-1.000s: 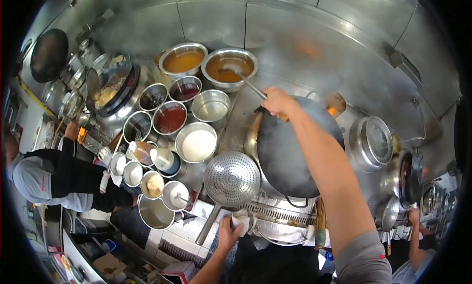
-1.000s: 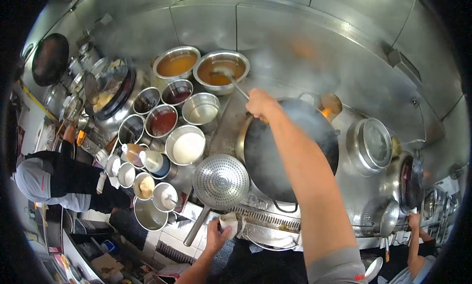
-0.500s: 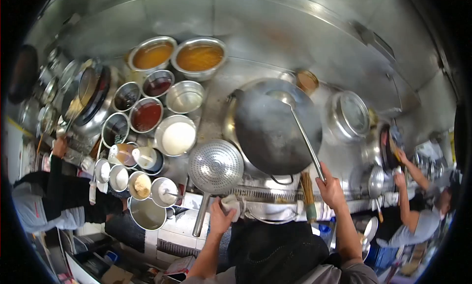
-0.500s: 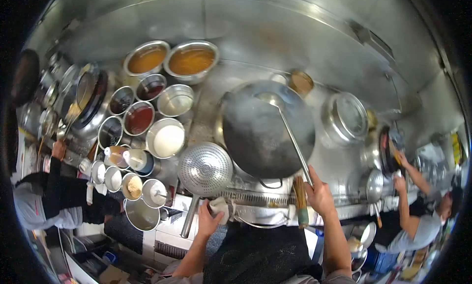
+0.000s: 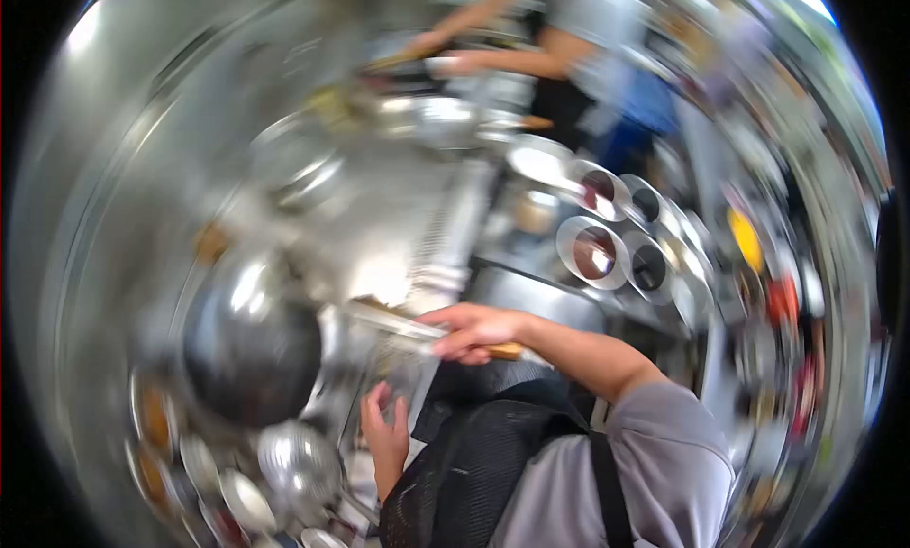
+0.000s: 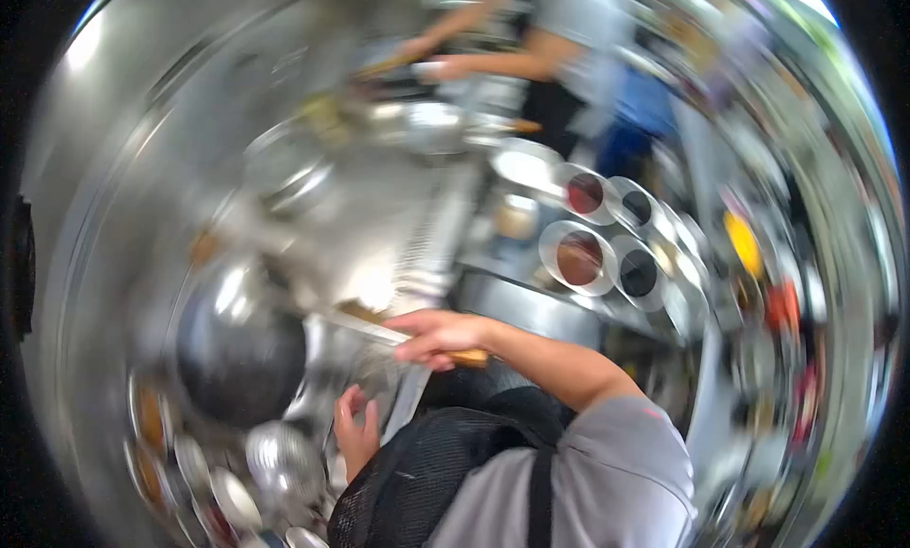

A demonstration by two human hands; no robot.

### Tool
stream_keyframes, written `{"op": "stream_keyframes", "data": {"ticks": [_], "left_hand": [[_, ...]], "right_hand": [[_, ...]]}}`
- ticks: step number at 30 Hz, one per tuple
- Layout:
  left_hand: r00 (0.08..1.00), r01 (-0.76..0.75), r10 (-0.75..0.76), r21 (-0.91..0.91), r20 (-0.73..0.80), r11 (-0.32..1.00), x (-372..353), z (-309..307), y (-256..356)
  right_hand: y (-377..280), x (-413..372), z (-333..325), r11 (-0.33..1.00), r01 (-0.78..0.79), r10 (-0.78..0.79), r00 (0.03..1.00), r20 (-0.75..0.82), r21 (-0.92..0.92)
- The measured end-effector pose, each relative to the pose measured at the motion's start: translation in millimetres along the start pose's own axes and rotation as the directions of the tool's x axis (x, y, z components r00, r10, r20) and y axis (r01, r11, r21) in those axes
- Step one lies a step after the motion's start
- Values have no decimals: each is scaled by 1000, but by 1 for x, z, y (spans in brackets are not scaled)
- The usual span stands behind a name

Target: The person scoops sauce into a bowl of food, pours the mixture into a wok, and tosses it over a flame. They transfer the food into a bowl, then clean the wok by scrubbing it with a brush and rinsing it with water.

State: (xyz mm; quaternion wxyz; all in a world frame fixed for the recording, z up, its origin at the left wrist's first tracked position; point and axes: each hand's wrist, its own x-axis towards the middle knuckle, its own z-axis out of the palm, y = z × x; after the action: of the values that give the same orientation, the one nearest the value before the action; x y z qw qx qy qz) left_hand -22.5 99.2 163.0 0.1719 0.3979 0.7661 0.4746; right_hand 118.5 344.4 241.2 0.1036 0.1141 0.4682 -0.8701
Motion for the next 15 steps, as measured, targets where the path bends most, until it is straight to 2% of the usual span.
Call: {"op": "stream_keyframes", "data": {"ticks": [2,3,5,6,8,10,12,13,14,15], "left_hand": [[939,-1,14,-38,345,999,11,43,1],[875,-67,79,-42,477,997,15,68,13],[734,76,5,-89,679,993,7,113,41],[622,77,37,-108,782,991,5,135,57],[305,4,153,-162,940,987,-10,173,107],[-85,-97,254,-261,964,960,-29,198,160],[-441,-153,294,-394,848,906,-57,218,216],[-566,-155,297,-453,769,878,-74,226,241],[-650,-154,290,-496,702,854,-93,234,265],[-721,-156,276,-537,636,829,-111,240,288]], "right_hand": [[11,-59,7,981,87,-88,996,-2,175],[18,-90,14,950,140,-137,990,-29,279],[44,-150,21,930,266,-279,960,16,253],[65,-184,28,890,362,-351,932,-91,277],[100,-248,49,861,414,-390,910,-139,297],[143,-300,69,823,507,-447,856,-260,254],[187,-344,101,771,598,-501,783,-369,220],[207,-363,120,753,632,-495,727,-475,184],[226,-381,138,737,660,-482,668,-567,150],[244,-394,155,713,690,-503,629,-593,127]]}}
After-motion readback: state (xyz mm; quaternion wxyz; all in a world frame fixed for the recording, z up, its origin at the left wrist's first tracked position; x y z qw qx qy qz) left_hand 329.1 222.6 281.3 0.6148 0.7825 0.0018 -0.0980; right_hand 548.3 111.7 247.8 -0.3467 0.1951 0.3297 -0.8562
